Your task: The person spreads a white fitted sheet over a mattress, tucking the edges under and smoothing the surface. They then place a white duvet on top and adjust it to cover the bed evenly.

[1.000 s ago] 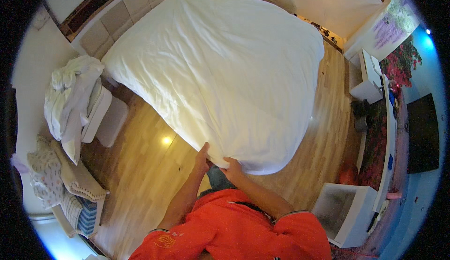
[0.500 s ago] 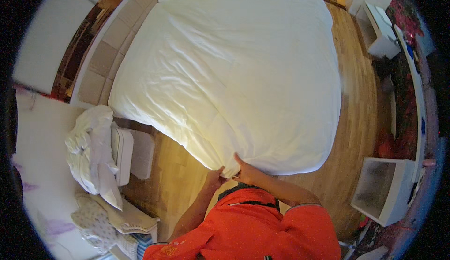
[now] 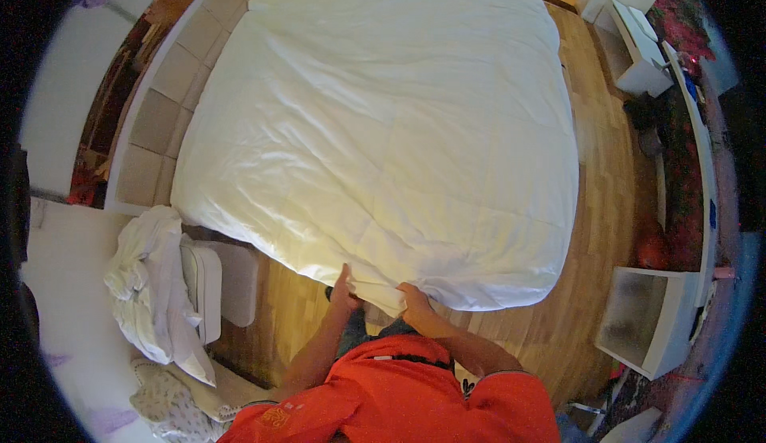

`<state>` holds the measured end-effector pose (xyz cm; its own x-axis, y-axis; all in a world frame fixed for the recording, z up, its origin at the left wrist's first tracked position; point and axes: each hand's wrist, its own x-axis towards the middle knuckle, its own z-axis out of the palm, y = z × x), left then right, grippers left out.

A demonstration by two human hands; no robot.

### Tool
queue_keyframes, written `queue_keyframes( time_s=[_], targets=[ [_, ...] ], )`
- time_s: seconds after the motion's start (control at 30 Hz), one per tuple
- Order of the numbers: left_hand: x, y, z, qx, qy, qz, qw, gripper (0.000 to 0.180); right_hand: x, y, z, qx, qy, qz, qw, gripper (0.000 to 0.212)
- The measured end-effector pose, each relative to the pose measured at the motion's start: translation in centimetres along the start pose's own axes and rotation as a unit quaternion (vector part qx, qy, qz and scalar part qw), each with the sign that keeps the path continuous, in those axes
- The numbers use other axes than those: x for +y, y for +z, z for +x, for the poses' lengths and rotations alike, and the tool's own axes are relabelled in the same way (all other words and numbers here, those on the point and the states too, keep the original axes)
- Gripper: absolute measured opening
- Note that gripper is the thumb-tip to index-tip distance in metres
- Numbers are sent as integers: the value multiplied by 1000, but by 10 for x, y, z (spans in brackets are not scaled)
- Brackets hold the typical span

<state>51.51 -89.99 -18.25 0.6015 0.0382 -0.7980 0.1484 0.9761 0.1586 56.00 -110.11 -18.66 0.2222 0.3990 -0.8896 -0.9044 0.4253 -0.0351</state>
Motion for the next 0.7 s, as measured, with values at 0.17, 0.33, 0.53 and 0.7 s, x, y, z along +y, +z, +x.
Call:
queue_keyframes(
  time_s=[0.17, 0.33, 0.53, 0.7],
  targets=[
    [67, -14, 34, -5, 70, 13, 997, 49, 1, 25, -41, -26, -254, -197, 947, 25],
    [116, -25, 45, -3, -53, 44, 998, 36, -8, 105, -69, -113, -339, 31, 933, 60],
    [117, -17, -32, -108, -160, 122, 974, 33, 73, 173, -17, -120, -179, 150, 965, 60],
    [171, -67, -48, -16, -253, 309, 916, 41, 138, 131, 73, -45, -298, -38, 953, 42]
  ],
)
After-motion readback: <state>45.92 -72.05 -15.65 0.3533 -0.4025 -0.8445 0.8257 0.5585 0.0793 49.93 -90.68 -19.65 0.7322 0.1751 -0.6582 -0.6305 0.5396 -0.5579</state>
